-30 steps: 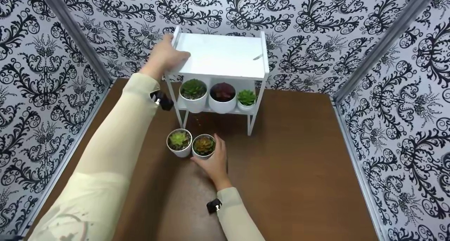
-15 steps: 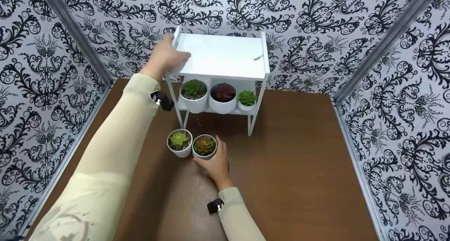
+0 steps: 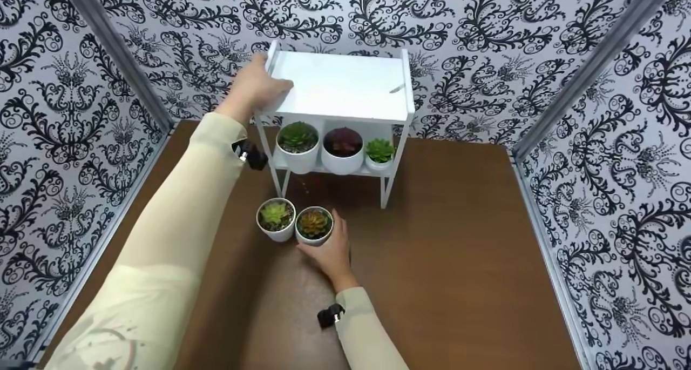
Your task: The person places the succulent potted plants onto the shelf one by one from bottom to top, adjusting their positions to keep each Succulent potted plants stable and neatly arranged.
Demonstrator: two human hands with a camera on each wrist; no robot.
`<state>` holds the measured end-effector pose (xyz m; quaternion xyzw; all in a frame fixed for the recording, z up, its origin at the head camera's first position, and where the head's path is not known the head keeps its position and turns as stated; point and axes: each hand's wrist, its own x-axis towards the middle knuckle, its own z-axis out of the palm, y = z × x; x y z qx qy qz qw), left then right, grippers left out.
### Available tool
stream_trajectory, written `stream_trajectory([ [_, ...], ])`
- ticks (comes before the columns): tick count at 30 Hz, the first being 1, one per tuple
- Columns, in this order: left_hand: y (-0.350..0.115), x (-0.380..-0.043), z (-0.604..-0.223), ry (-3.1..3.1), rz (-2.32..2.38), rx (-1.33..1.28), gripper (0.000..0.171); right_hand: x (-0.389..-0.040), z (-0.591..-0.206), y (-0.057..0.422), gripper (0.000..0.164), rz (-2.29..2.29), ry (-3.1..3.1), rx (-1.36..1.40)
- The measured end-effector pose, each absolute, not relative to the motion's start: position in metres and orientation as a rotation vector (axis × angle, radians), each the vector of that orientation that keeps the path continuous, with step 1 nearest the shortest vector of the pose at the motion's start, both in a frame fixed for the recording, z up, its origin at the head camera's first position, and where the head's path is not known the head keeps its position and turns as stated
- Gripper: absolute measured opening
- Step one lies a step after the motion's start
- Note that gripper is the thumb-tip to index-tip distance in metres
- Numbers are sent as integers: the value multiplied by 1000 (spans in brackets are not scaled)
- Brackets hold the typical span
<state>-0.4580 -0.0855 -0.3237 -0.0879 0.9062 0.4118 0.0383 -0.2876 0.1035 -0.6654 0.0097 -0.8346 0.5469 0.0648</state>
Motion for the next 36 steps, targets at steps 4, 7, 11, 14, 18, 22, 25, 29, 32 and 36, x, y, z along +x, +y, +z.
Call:
stream_trajectory([
  [4, -85, -459, -323, 2788, 1246, -279, 98, -287, -666, 102, 123, 1646, -2522, 25],
  [7, -85, -459, -323, 2790, 1235, -289, 99, -287, -666, 102, 121, 1641, -2522, 35],
  [11, -84, -460, -324, 2786, 1237, -294, 100, -288, -668, 101, 118, 1618, -2516, 50],
  [14, -83, -460, -324, 2793, 1230, -298, 101, -288, -669, 101, 116, 1578, -2521, 62],
  [18, -83, -460, -324, 2795, 1225, -309, 103, -289, -669, 101, 116, 1539, -2533, 76],
  [22, -84, -460, -323, 2771, 1251, -305, 101, -290, -669, 102, 115, 1546, -2532, 74],
  [25, -85, -460, -322, 2758, 1262, -309, 100, -290, -668, 103, 114, 1564, -2532, 70],
  [29, -86, -459, -321, 2749, 1262, -313, 101, -290, -666, 105, 113, 1583, -2506, 42],
  [32, -86, -459, -322, 2744, 1261, -304, 101, -290, -664, 107, 112, 1587, -2481, 29],
  [36, -86, -459, -321, 2745, 1245, -301, 102, -290, -662, 109, 111, 1587, -2483, 41],
])
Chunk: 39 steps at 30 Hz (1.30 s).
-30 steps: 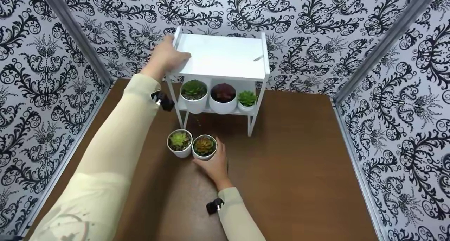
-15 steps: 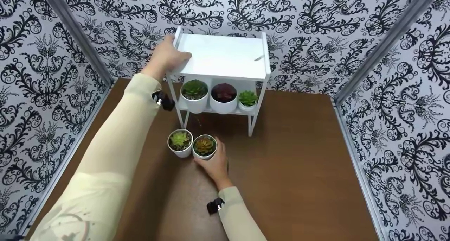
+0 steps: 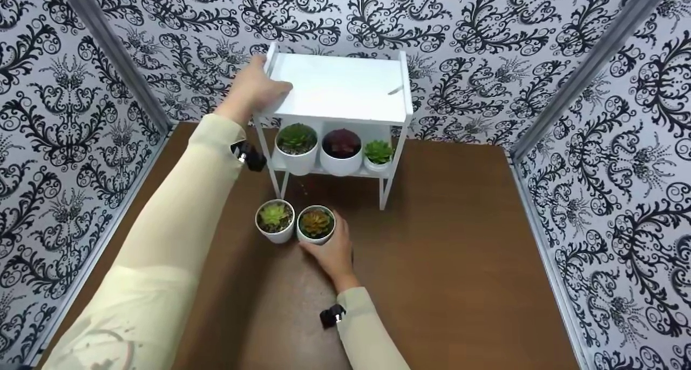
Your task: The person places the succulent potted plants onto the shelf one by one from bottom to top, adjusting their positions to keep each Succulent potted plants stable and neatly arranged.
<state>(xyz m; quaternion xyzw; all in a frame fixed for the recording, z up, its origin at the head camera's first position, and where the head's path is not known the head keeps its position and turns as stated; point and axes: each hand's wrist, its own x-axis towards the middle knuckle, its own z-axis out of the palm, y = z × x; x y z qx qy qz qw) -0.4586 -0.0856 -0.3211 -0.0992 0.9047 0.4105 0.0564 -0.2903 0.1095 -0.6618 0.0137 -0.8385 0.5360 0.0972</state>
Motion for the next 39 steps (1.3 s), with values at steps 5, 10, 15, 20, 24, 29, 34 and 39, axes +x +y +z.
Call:
stream_trajectory([
  [5, -85, -458, -320, 2739, 1248, -293, 102, -289, -658, 111, 111, 1599, -2470, 68],
  [10, -84, -458, -322, 2782, 1208, -296, 100, -287, -652, 114, 111, 1584, -2480, 69],
  [15, -84, -459, -323, 2783, 1202, -304, 100, -285, -643, 120, 111, 1569, -2498, 43],
  [20, -85, -458, -324, 2774, 1216, -297, 100, -283, -628, 126, 110, 1604, -2489, 11],
  [24, -85, -458, -323, 2782, 1210, -296, 101, -282, -614, 128, 111, 1599, -2460, 9],
  [29, -85, -457, -323, 2781, 1210, -306, 102, -281, -603, 130, 112, 1528, -2458, 30],
  [34, -85, -457, -322, 2772, 1223, -299, 102, -278, -594, 131, 113, 1498, -2477, 44],
  [39, -85, -459, -322, 2790, 1192, -303, 102, -275, -584, 133, 112, 1484, -2461, 64],
])
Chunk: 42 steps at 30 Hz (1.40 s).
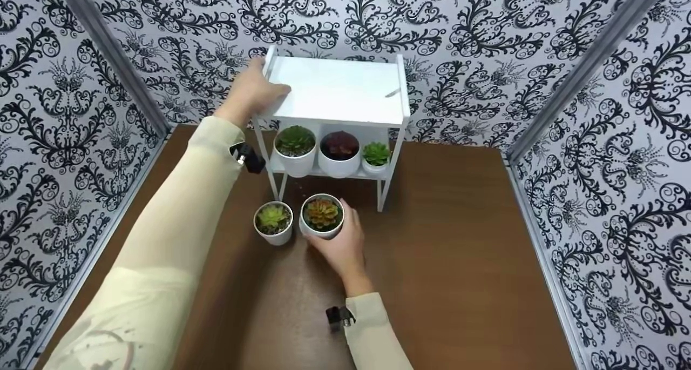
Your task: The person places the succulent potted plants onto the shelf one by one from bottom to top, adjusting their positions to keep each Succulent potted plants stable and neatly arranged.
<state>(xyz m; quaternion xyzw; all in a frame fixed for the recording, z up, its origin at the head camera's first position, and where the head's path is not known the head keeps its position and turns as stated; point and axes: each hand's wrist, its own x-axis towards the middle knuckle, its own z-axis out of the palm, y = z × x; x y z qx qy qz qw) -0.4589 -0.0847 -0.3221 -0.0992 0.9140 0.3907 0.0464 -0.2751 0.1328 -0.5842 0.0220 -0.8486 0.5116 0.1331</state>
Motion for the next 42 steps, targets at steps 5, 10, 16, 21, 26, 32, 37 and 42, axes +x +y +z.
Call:
stream_trajectory([
  [5, -85, -460, -322, 2795, 1191, -310, 101, -273, -575, 134, 109, 1474, -2423, 78],
  [10, -85, -460, -322, 2778, 1222, -299, 101, -269, -562, 136, 108, 1485, -2410, 59],
  [16, -85, -461, -321, 2787, 1214, -303, 101, -266, -545, 138, 108, 1486, -2400, 76],
  [21, -85, -462, -321, 2784, 1207, -295, 102, -265, -536, 141, 106, 1502, -2363, 86],
  [26, -85, -460, -320, 2766, 1167, -287, 105, -263, -532, 143, 107, 1497, -2359, 78],
  [32, -84, -458, -315, 2732, 1103, -259, 105, -263, -532, 144, 108, 1461, -2351, 79],
  [37, -84, -455, -310, 2696, 1091, -264, 104, -264, -534, 146, 108, 1455, -2366, 71],
  [42, -84, -451, -305, 2662, 1080, -273, 104, -265, -534, 149, 108, 1469, -2368, 49],
])
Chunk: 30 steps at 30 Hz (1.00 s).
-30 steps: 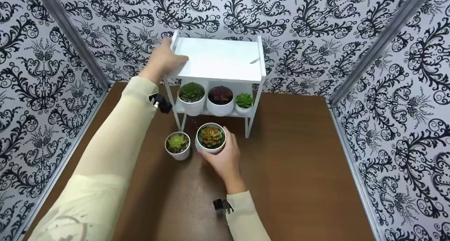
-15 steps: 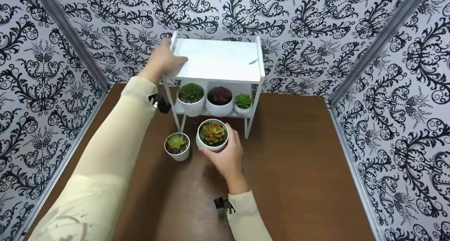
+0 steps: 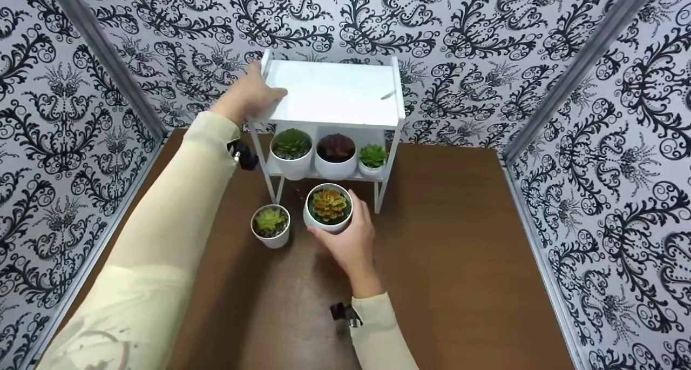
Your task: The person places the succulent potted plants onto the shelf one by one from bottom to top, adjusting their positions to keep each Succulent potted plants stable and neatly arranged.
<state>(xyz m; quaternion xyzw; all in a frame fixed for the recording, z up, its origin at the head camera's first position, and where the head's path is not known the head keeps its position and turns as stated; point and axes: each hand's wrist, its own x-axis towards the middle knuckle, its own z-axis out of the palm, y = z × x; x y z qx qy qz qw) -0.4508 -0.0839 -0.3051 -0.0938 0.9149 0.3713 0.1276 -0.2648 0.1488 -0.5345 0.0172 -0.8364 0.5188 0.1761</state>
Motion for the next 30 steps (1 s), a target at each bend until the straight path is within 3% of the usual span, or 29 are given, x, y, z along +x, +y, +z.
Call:
stream_trajectory([
  [14, -84, -450, -302, 2656, 995, -266, 107, -264, -521, 156, 107, 1483, -2302, 47],
  [30, -85, -444, -293, 2629, 893, -272, 107, -264, -480, 159, 105, 1464, -2205, 4],
])
